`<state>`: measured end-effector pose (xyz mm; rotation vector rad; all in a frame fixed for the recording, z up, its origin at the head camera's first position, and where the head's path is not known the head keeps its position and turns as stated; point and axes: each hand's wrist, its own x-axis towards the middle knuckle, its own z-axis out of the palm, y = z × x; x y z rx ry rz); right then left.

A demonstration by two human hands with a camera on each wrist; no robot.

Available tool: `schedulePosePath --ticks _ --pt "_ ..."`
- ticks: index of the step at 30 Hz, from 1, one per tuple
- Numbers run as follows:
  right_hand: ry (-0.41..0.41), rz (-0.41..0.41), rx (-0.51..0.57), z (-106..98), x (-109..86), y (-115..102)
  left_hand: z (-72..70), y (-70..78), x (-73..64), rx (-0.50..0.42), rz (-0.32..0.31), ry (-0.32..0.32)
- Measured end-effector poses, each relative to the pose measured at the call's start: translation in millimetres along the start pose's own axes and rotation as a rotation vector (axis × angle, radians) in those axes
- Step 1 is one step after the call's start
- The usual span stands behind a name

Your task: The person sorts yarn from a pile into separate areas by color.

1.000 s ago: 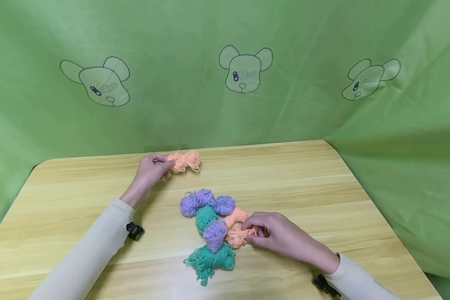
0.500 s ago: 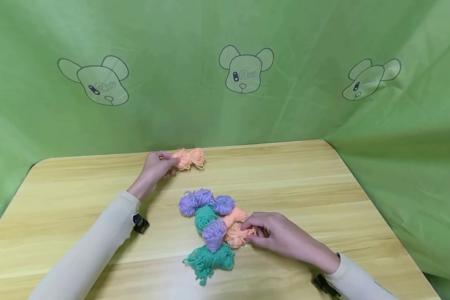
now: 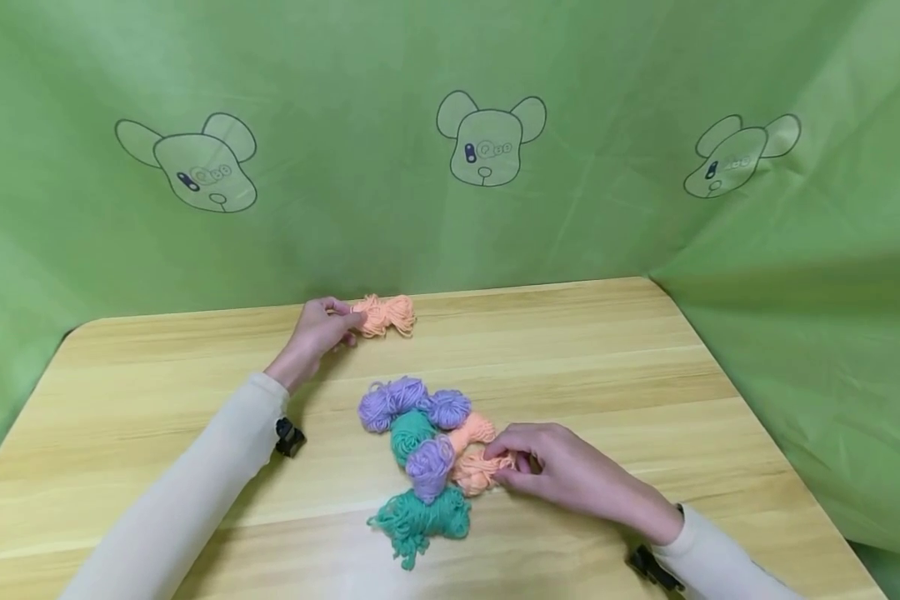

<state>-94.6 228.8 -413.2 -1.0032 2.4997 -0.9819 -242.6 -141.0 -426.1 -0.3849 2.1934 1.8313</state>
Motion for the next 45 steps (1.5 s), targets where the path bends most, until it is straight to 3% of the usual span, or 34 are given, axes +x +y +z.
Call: schedulePosePath --ticks 25,35,45 --pt "0.024 0.023 -0.059 0.5 1.9 -1.4 5.1 2.1 4.8 0.03 -0.003 -0.023" --pt "0.022 0.02 -0.047 1.7 0.8 -3.0 1.6 3.6 -8.6 0.084 0.011 -0.05" --pt "0.041 0.031 -0.044 2.1 -0.6 -2.8 -3.6 2.3 -27.9 0.044 0.059 -0.033"
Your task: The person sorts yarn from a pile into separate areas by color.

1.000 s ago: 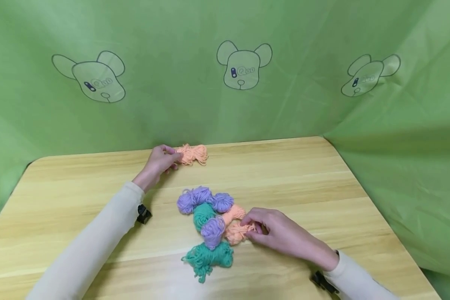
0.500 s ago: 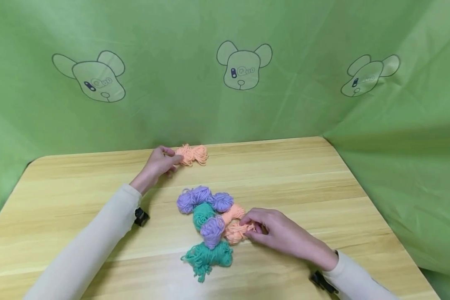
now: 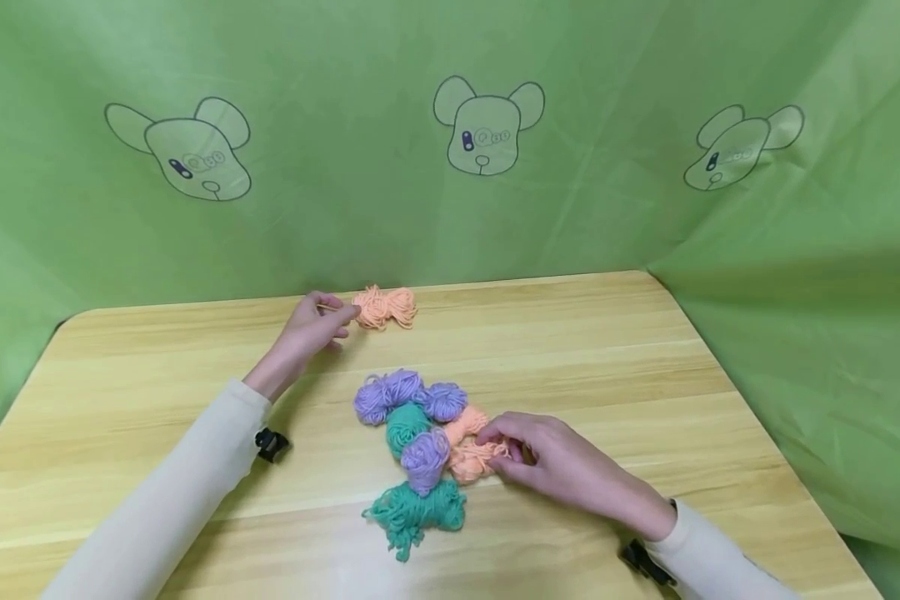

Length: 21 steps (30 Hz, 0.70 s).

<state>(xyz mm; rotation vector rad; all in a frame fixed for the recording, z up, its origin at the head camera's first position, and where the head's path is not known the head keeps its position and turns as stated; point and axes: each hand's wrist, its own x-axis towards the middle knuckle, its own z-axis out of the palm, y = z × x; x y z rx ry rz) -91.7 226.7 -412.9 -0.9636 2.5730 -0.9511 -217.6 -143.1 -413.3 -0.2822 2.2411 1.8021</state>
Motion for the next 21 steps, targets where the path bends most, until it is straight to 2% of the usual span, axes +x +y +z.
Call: schedulePosePath --ticks 7,12,17,21 --pt "0.004 -0.011 0.004 0.4 -0.8 2.1 -1.2 -0.7 -23.9 -0.019 0.041 0.025" --pt "-0.003 -0.01 0.001 0.2 0.0 3.0 2.6 0.5 -43.9 -0.07 0.077 0.034" --pt "-0.017 -0.011 0.01 -0.9 0.8 3.4 4.9 -1.2 -62.3 -0.074 0.144 -0.006" --pt "-0.024 -0.006 0.016 -1.2 0.9 3.4 7.0 -2.5 -77.1 -0.004 0.143 -0.05"
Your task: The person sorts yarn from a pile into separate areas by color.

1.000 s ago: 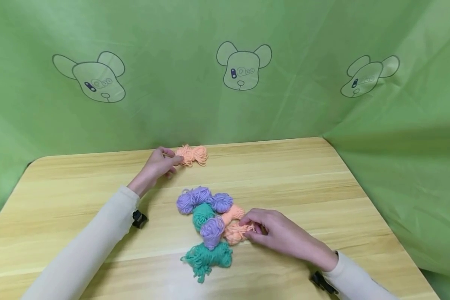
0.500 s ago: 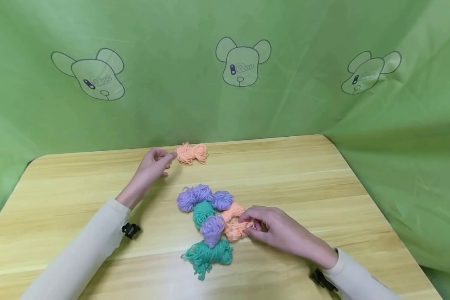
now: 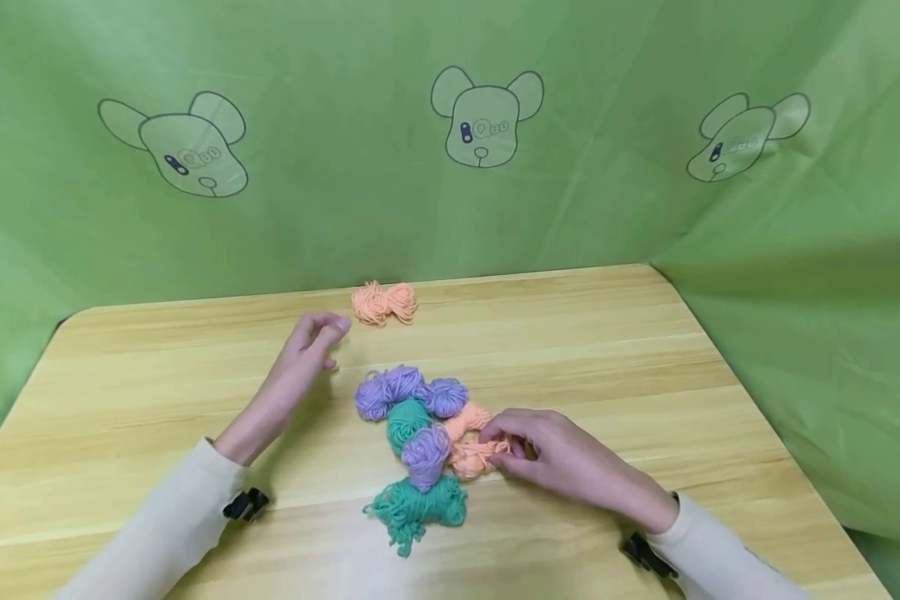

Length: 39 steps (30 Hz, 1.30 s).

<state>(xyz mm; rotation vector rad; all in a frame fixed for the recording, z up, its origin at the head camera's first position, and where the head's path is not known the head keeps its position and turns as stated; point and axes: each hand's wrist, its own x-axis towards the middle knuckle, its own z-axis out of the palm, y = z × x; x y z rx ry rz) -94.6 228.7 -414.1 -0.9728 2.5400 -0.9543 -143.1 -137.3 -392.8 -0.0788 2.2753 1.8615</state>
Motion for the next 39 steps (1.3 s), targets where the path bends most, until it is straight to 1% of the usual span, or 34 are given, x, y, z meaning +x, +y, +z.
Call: schedulePosePath --ticks 2,5,7,11,14,17,19,20,23,25,27,29,34,39 --pt "0.001 -0.001 -0.002 -0.5 0.0 -0.3 1.5 1.6 -6.3 0.032 -0.007 -0.022" --pt "0.004 -0.002 -0.005 -0.9 0.0 -0.5 3.2 0.7 -15.8 0.088 0.002 -0.061" --pt "0.003 -0.002 -0.004 -1.1 0.0 -0.5 4.3 -1.0 -22.1 0.126 0.016 -0.08" --pt "0.0 0.0 -0.004 -1.0 -0.8 0.2 6.9 -5.5 -34.8 0.206 0.019 -0.134" --pt "-0.001 -0.004 -0.01 -0.5 -1.3 0.8 8.8 -8.8 -42.9 0.261 0.032 -0.173" --pt "-0.005 -0.009 -0.013 -0.6 -1.1 1.1 10.2 -13.1 -49.4 0.298 0.07 -0.205" --pt "-0.005 -0.011 -0.015 -1.4 -0.7 1.1 12.4 -16.7 -52.9 0.307 0.103 -0.227" --pt "-0.003 -0.011 -0.014 -2.0 -0.5 1.1 14.1 -18.4 -54.3 0.32 0.126 -0.237" --pt "0.012 -0.019 -0.015 -0.4 -0.8 1.4 20.7 -25.3 -58.1 0.378 0.221 -0.261" --pt "0.025 -0.031 -0.013 -0.2 -0.5 1.4 25.6 -27.9 -60.1 0.426 0.285 -0.266" --pt "0.032 -0.045 -0.011 -0.6 0.2 1.6 29.9 -30.2 -61.5 0.466 0.333 -0.267" --pt "0.036 -0.054 -0.006 -0.9 0.5 1.5 33.5 -32.3 -64.1 0.492 0.337 -0.268" --pt "0.054 -0.067 -0.008 -0.9 0.9 1.3 41.5 -38.3 -68.5 0.556 0.346 -0.243" --pt "0.061 -0.06 -0.013 -0.5 1.4 1.1 48.2 -41.5 -70.3 0.606 0.328 -0.231"
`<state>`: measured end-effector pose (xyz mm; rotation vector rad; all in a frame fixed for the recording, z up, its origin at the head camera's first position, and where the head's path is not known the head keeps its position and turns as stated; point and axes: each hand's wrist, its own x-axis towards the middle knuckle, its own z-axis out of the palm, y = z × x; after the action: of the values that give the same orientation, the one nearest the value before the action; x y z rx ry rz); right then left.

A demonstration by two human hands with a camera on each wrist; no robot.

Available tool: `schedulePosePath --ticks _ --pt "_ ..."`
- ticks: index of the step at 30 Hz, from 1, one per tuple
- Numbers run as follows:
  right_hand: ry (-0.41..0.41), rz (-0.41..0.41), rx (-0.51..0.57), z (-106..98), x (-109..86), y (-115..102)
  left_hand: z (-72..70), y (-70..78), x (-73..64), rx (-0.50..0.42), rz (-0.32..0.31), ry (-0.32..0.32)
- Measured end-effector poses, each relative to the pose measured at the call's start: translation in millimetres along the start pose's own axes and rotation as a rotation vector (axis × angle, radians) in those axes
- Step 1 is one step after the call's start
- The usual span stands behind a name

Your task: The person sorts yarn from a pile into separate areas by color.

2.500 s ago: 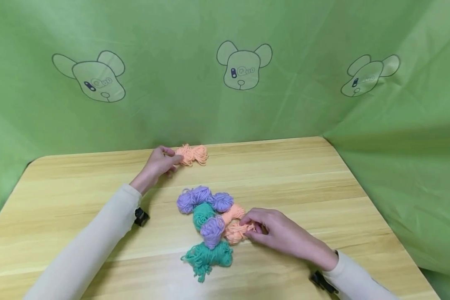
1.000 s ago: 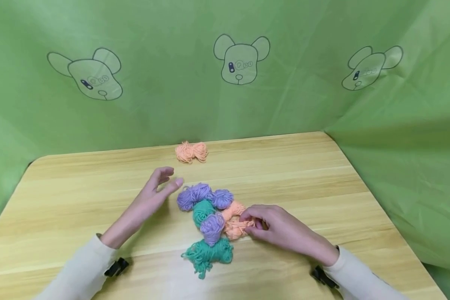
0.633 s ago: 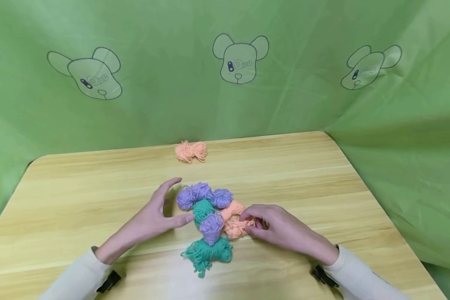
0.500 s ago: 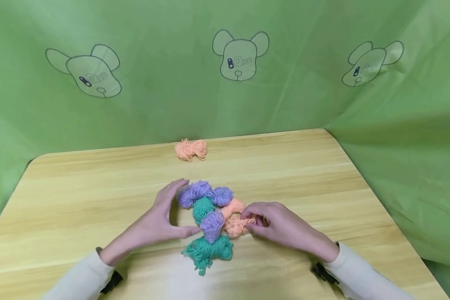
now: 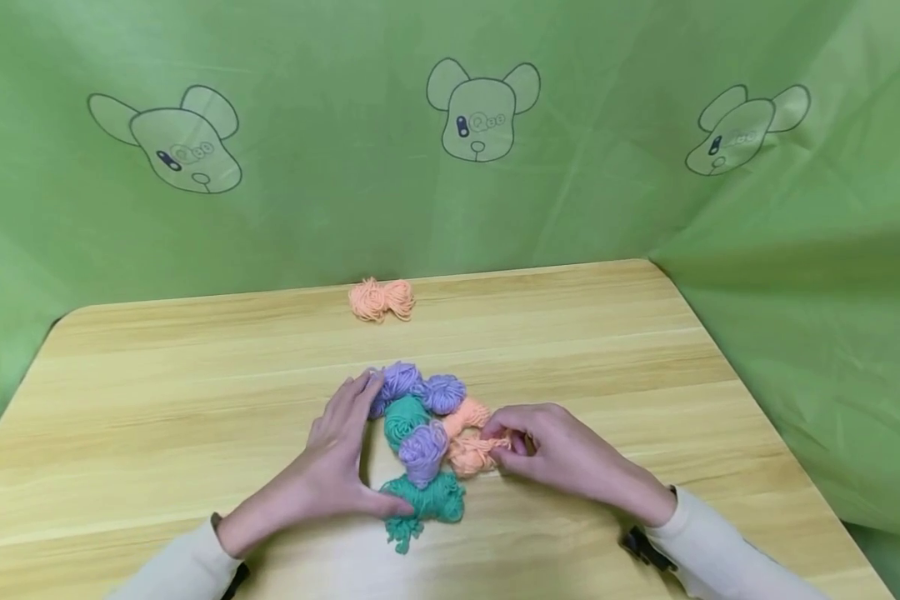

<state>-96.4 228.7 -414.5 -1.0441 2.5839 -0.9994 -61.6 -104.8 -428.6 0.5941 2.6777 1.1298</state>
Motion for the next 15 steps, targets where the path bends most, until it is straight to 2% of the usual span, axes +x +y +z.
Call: schedulePosePath --ticks 10,15 --pt "0.094 0.08 0.031 -1.9 0.1 -3.7 2.2 4.0 1.4 0.042 -0.035 -0.023" --pt "0.154 0.082 0.074 -7.2 1.7 -3.9 1.7 4.7 1.8 0.041 -0.059 -0.03"
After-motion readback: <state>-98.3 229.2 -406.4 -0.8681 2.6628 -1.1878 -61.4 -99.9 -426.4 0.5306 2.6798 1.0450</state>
